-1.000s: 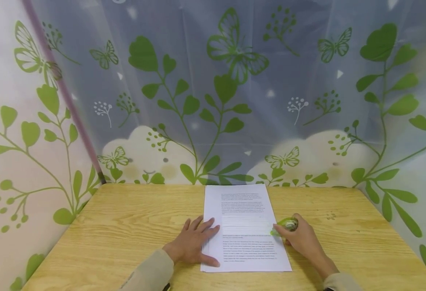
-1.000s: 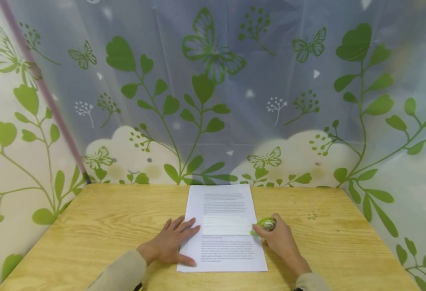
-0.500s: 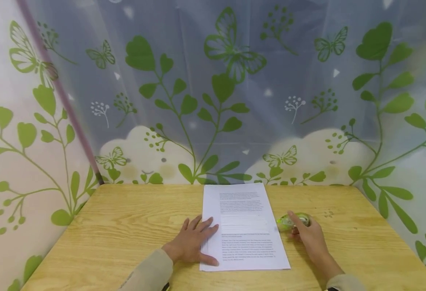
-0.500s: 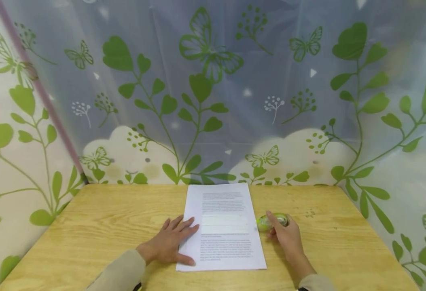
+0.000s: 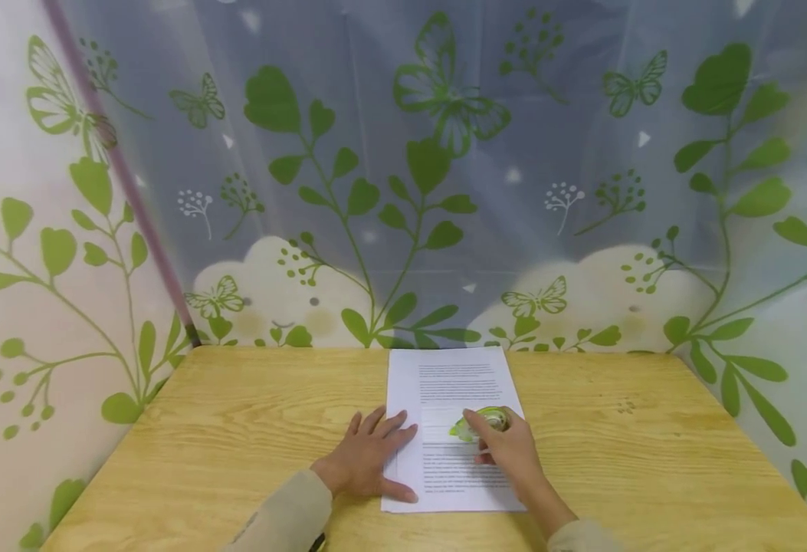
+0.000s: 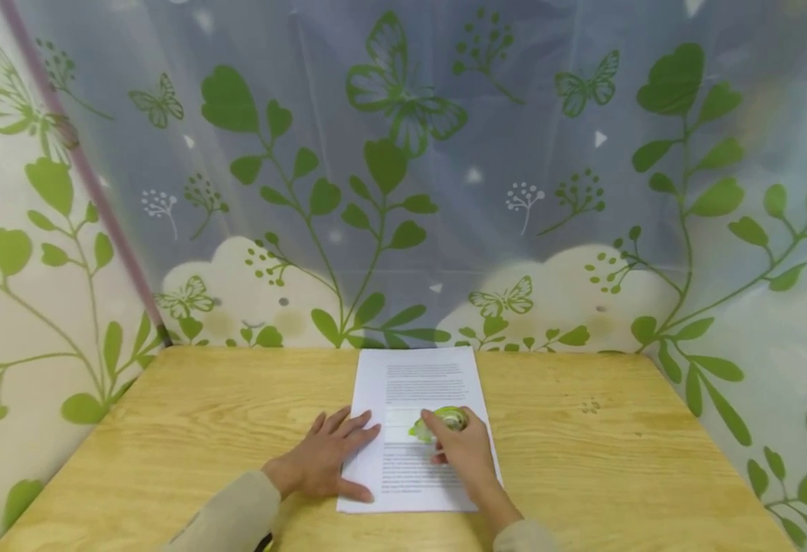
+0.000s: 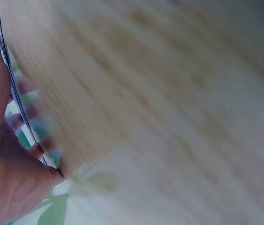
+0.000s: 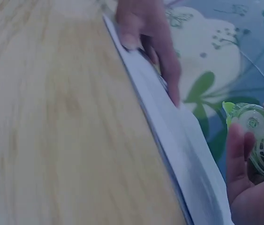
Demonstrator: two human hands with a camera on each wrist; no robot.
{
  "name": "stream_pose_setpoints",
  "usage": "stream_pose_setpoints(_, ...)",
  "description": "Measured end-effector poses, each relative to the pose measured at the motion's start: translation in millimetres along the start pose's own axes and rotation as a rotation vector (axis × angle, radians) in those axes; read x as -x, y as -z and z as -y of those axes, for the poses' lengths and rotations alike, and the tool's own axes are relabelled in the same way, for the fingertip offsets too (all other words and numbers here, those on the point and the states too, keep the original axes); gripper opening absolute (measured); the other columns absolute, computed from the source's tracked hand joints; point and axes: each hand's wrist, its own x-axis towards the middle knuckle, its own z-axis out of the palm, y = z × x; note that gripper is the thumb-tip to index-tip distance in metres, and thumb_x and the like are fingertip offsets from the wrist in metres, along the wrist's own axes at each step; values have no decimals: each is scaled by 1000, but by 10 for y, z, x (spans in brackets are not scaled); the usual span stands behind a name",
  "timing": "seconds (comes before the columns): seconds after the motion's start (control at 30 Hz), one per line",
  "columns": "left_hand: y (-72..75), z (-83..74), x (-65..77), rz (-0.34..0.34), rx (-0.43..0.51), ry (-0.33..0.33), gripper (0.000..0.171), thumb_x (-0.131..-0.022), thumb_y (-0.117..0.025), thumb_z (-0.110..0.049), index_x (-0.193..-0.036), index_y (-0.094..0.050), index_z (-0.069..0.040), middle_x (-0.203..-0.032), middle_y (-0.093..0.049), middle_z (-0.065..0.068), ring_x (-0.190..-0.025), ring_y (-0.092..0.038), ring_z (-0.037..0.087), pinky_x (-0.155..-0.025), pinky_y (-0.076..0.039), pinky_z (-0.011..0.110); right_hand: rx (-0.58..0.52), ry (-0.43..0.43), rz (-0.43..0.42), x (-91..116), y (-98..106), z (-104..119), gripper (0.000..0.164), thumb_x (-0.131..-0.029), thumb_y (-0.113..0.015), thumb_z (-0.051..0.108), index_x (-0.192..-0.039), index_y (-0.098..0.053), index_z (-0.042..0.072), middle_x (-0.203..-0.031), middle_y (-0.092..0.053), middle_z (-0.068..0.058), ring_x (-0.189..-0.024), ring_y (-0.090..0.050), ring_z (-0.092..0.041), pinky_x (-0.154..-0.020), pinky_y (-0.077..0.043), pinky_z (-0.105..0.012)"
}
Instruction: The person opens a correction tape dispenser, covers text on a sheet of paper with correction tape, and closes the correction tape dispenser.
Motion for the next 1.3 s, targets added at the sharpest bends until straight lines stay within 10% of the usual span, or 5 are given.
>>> stream_pose_setpoints(0.3,5,-9,7,-3,-13,2,97,-74,-57,-76,-150,-33,-19,-155,-25,8,-140,-17,41,-105,-15,64,180,94,55,-66,-403,-116,54,-79,-75,47,-100,-51,3,-72,-64,-7,-56,-63,-17,-52,-54,-30)
stream_pose_setpoints(1.3,18,-6,20,-23,-17,-6,97,-74,-59,-75,-149,-34,-18,-155,-26,8,-139,-19,42,-104,-17,65,332,158,89,-73,-457,-130,49,-81,-74,43,-97,-49,4,-68,-61,-4,-52,-60,-13,-53,-52,-27)
